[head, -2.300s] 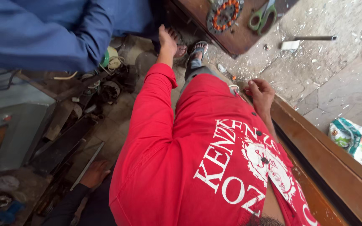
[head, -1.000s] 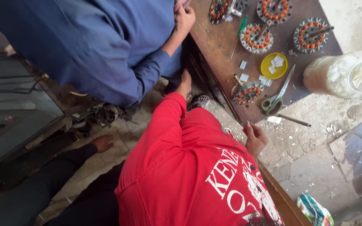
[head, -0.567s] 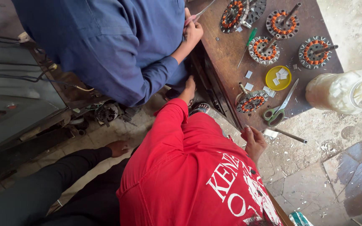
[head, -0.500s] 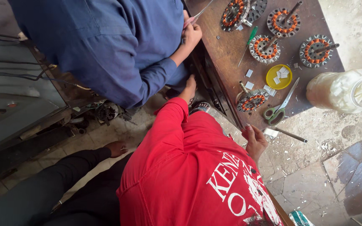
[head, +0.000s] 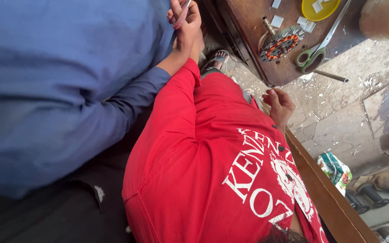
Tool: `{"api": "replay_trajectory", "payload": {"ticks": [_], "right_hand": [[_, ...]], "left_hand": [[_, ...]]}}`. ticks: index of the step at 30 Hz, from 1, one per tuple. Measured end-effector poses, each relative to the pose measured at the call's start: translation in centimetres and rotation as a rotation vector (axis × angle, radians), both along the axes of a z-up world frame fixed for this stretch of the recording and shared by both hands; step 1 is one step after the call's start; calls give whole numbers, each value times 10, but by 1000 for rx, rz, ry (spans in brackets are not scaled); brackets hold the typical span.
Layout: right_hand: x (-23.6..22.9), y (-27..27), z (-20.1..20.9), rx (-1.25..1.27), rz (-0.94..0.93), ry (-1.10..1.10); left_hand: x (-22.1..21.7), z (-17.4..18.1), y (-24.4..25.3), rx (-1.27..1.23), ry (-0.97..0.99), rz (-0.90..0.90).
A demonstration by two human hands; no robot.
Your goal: The person uses shears to cut small white rectangular pieces and places them into slots on circular stator components. The person repeatedly picks up pieces, cuts them, and inserts them into the stator while another person works nearby.
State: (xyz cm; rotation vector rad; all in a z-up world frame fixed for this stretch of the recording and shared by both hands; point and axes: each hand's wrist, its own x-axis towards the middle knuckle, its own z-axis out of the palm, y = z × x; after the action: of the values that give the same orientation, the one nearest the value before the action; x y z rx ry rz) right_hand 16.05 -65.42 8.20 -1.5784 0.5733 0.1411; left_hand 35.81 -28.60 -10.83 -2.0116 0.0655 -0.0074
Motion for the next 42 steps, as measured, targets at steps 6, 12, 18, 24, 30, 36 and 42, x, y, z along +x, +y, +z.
{"api": "replay_trajectory", "payload": {"ticks": [6, 12, 18, 24, 30, 36, 42], "right_hand": [[-19, -3, -3, 17, -18, 21], [-20, -1, 0, -4, -22, 14], [-34, -7, -1, 3, -21, 20], [-35, -11, -5, -20, -28, 18], [-39, -15, -8, 12, -34, 6], [-21, -20, -9, 34, -28, -31], [-7, -17, -6, 1, -55, -48]], "left_hand": [[-20, 50, 22, 831, -115, -86], [-62, 119, 21, 305, 7, -242], [-50, 151, 8, 352, 119, -285], [-39, 163, 5, 780, 304, -463], [-30, 150, -1, 905, 180, -448], [-27, 149, -9, 913, 335, -503], [-21, 152, -6, 953, 163, -446]]}}
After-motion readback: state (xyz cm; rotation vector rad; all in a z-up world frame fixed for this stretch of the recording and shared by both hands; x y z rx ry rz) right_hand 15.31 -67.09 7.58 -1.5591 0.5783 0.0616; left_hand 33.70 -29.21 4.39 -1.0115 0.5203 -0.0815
